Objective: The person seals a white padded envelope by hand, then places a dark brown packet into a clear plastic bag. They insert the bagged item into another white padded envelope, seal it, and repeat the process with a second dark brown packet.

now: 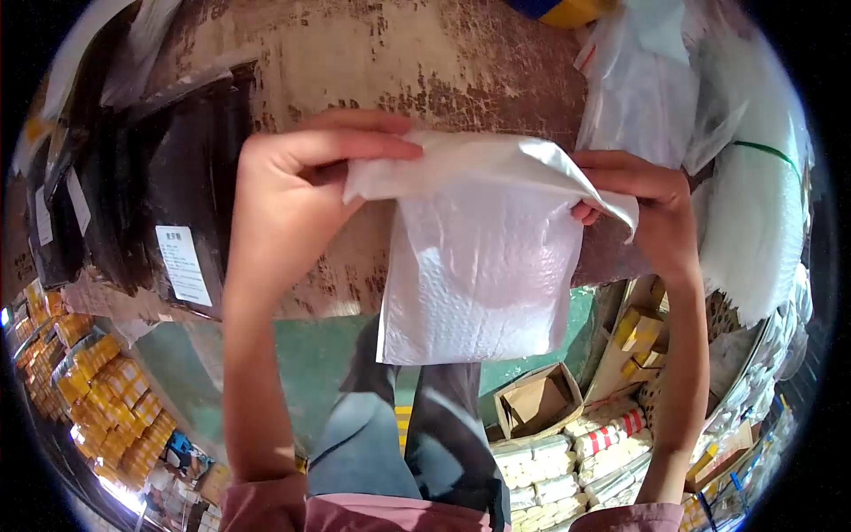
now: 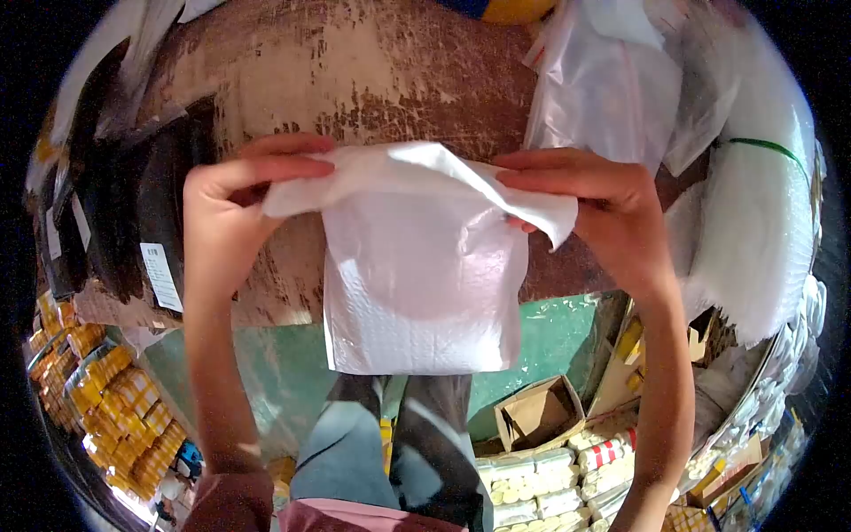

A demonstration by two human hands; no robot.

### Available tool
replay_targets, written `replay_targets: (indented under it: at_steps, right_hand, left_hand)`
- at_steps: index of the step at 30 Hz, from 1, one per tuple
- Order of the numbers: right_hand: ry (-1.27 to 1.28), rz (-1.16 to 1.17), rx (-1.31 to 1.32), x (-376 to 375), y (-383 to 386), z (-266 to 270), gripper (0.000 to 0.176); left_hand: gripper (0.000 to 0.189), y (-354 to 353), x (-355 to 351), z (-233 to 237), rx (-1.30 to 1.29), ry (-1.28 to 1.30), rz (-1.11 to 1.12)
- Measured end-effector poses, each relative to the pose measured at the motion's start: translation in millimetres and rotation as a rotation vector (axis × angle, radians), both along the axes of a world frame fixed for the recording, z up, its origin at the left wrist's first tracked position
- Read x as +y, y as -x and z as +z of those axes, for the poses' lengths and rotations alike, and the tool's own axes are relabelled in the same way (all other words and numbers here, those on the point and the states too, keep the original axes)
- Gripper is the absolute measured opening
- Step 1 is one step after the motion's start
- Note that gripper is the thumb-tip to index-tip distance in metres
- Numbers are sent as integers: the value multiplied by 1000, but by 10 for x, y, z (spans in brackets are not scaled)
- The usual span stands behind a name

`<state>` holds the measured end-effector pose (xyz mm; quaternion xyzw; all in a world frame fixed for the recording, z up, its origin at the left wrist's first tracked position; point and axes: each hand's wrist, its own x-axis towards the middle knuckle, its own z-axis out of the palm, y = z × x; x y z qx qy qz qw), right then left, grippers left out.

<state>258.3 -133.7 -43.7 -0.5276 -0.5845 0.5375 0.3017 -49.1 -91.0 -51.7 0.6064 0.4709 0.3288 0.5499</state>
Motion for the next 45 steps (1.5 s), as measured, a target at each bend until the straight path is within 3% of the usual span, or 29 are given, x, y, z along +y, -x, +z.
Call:
replay_targets:
  at_steps: [3, 8, 12, 16, 20, 23, 25, 28, 31, 34, 39, 41, 45]
  right_hand:
    - [-144, 83, -221, 15, -24, -12, 36]
    - [-228, 180, -65, 51, -161, -83, 35]
    - [-210, 116, 11, -9, -112, -63, 35]
    - [-256, 248, -283, 75, -12, 200, 41]
    - [-306, 320, -110, 135, -136, 29, 41]
    - [-223, 349, -104, 163, -189, 37, 24]
    - [-249, 408, 14, 198, -252, -81, 23]
    - [-253, 415, 62, 202, -256, -147, 23]
    - [-264, 391, 88, 228, -182, -159, 22]
    - [-233, 372, 118, 219, -190, -139, 24]
    - [-118, 437, 199, 275, -255, -125, 30]
    - [-99, 402, 222, 274, -244, -134, 30]
    - [-55, 334, 252, 243, -206, -116, 34]
  left_hand:
    - [26, 13, -80, -28, 2, -32, 57]
    - [32, 25, -137, -146, 78, -122, 83]
    - [38, -14, -197, -235, 93, -188, 129]
    - [39, -51, -224, -148, 174, -151, 142]
    - [38, 61, -188, -173, 110, -79, 109]
    - [38, 59, -206, -208, 65, -62, 113]
    - [39, 48, -224, -204, 52, -68, 124]
    - [41, 84, -249, -165, 147, -46, 81]
    - [40, 40, -347, -83, -40, 29, 213]
    - [48, -75, -326, 182, 604, -335, -7]
    - [60, -392, -418, 220, 354, -423, 282]
    - [56, -382, -734, -34, 205, -507, 464]
    - [41, -485, -973, -66, 360, -41, 636]
